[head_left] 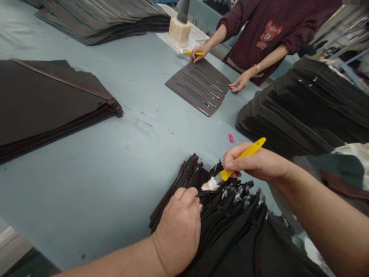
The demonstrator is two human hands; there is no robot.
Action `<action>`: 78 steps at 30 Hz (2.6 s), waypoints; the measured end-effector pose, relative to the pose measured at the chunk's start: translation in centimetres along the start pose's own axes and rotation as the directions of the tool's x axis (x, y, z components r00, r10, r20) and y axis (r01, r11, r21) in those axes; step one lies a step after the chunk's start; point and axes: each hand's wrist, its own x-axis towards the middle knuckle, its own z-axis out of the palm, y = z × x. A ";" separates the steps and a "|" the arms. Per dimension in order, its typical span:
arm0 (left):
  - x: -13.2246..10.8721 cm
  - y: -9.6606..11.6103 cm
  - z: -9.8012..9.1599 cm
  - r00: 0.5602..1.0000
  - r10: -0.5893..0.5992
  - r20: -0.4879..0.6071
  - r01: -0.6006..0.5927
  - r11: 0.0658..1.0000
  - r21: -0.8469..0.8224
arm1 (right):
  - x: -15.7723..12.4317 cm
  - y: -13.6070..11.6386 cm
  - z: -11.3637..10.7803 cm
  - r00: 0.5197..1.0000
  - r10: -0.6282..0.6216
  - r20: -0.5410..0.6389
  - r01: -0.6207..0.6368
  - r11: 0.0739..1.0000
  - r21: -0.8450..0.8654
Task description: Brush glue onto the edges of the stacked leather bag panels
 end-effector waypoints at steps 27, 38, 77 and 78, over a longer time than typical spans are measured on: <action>3.5 -1.5 0.9 0.841 -0.531 0.099 0.530 0.775 -0.343 | 3.4 4.0 -0.9 0.943 -0.127 -0.306 0.118 0.992 -0.047; 3.5 -2.2 1.1 0.783 -0.592 0.191 0.622 0.733 -0.275 | 3.4 4.0 -3.3 0.805 -0.183 -0.564 0.293 0.950 0.110; 2.5 -2.6 1.5 0.903 -0.430 0.012 0.427 0.893 -0.146 | 6.7 3.5 -0.9 0.972 -0.139 -0.192 0.155 0.985 0.072; 2.5 -2.7 1.6 0.902 -0.431 0.013 0.428 0.892 -0.145 | 6.9 3.7 -0.7 0.968 -0.136 -0.212 0.148 0.988 0.044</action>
